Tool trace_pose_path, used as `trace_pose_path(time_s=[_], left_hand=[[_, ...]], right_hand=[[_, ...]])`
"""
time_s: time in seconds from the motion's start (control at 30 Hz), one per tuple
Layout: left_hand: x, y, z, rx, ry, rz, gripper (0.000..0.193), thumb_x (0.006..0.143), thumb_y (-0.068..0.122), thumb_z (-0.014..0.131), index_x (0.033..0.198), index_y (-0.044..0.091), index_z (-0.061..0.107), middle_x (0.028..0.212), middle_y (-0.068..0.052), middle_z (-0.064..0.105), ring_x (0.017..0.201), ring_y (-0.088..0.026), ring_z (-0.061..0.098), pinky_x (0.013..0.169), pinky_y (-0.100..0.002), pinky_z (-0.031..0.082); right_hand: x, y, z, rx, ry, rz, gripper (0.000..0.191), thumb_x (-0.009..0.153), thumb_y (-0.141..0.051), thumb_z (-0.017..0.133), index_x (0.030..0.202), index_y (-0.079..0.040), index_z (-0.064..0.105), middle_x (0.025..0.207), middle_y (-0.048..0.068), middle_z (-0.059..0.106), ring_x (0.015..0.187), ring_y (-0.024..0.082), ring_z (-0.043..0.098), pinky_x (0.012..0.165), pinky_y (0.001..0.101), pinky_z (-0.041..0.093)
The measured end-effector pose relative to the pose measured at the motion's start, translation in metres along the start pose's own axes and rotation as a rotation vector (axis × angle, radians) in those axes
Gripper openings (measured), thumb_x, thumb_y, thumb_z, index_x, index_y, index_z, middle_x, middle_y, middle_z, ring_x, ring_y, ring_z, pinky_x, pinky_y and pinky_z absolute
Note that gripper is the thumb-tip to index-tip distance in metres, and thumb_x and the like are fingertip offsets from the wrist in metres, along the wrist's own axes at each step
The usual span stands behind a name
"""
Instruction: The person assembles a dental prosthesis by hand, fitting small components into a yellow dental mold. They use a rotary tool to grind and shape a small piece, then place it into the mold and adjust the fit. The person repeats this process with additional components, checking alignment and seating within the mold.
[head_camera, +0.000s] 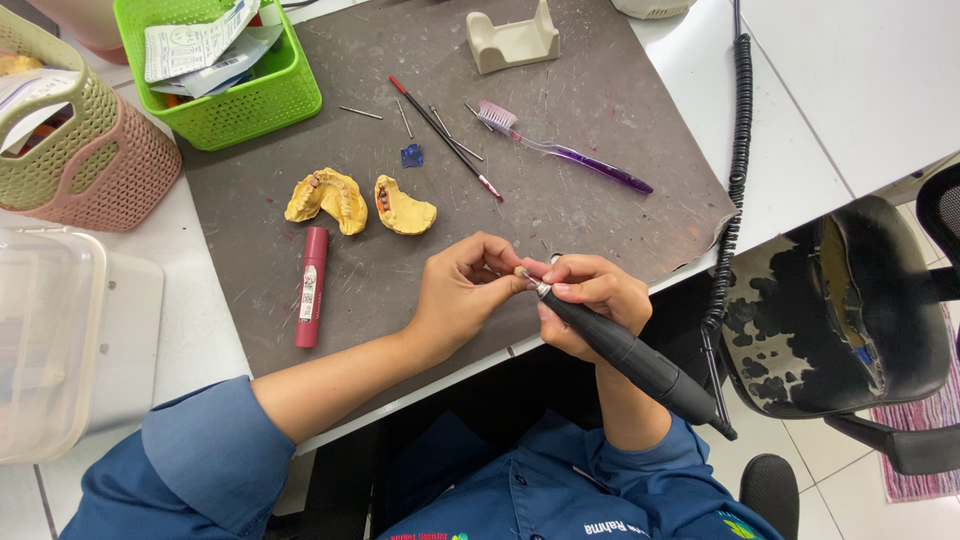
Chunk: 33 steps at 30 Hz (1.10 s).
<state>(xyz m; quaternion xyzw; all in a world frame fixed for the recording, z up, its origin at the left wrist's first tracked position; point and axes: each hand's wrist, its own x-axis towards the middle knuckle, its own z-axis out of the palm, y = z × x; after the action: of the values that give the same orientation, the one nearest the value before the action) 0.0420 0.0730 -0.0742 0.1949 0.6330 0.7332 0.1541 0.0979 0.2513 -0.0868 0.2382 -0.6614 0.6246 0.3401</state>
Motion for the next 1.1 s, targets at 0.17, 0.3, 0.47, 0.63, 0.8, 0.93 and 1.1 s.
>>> trace_pose_path(time_s=[0.17,0.3,0.47,0.63,0.8,0.93,1.1], left_hand=[[0.0011,0.0033,-0.0002,-0.02,-0.016,0.041,0.02,0.09,0.001,0.078,0.097,0.002,0.06,0.093,-0.005,0.072,0.092,-0.014,0.078,0.082,-0.027,0.064],[0.0014,0.0071,0.001,0.016,0.021,0.052,0.024,0.086,0.002,0.081,0.1,0.003,0.061,0.092,-0.004,0.07,0.088,-0.012,0.074,0.081,-0.026,0.062],[0.001,0.0103,0.0004,0.163,0.044,0.116,0.019,0.085,0.004,0.083,0.094,0.003,0.066,0.092,-0.004,0.07,0.085,-0.011,0.072,0.078,-0.026,0.06],[0.0005,0.0082,-0.0002,0.198,0.072,0.131,0.017,0.086,0.004,0.082,0.092,0.002,0.066,0.091,-0.004,0.069,0.085,-0.01,0.072,0.077,-0.025,0.059],[0.0,0.0067,-0.0019,0.194,0.063,0.118,0.017,0.085,0.003,0.08,0.094,0.002,0.066,0.092,-0.004,0.071,0.086,-0.011,0.072,0.079,-0.025,0.06],[-0.0001,0.0067,-0.0014,0.179,0.057,0.082,0.017,0.086,0.005,0.081,0.094,0.002,0.066,0.09,-0.005,0.074,0.085,-0.01,0.073,0.078,-0.025,0.06],[-0.0005,0.008,0.0,0.161,0.059,0.087,0.015,0.088,0.005,0.08,0.094,0.002,0.066,0.09,-0.004,0.074,0.085,-0.01,0.074,0.079,-0.025,0.061]], right_hand=[[-0.0038,0.0016,-0.004,0.199,0.034,0.101,0.028,0.084,0.011,0.069,0.106,-0.001,0.056,0.113,0.016,0.059,0.112,0.032,0.074,0.103,0.0531,0.062],[-0.003,0.0045,-0.0056,0.214,-0.012,0.11,0.028,0.086,0.012,0.068,0.108,-0.001,0.058,0.114,0.016,0.061,0.107,0.025,0.071,0.104,0.055,0.061],[-0.0013,0.0026,-0.0047,0.283,-0.022,0.153,0.028,0.086,0.013,0.068,0.109,-0.001,0.06,0.114,0.016,0.06,0.107,0.024,0.07,0.109,0.0585,0.06],[0.003,0.0009,-0.002,0.166,-0.047,0.105,0.028,0.083,0.013,0.071,0.105,0.001,0.059,0.109,0.017,0.064,0.103,0.02,0.069,0.105,0.0545,0.063],[0.0054,-0.001,-0.0012,0.105,-0.062,0.083,0.028,0.081,0.012,0.072,0.103,0.001,0.059,0.107,0.018,0.066,0.101,0.02,0.072,0.101,0.0504,0.064],[0.0055,-0.0016,-0.0011,0.098,-0.057,0.079,0.028,0.081,0.012,0.073,0.102,0.001,0.058,0.107,0.017,0.066,0.1,0.019,0.071,0.101,0.0497,0.065],[0.0054,-0.0012,-0.0004,0.099,-0.049,0.081,0.028,0.081,0.012,0.073,0.102,0.002,0.058,0.107,0.018,0.066,0.1,0.019,0.071,0.1,0.0499,0.065]])
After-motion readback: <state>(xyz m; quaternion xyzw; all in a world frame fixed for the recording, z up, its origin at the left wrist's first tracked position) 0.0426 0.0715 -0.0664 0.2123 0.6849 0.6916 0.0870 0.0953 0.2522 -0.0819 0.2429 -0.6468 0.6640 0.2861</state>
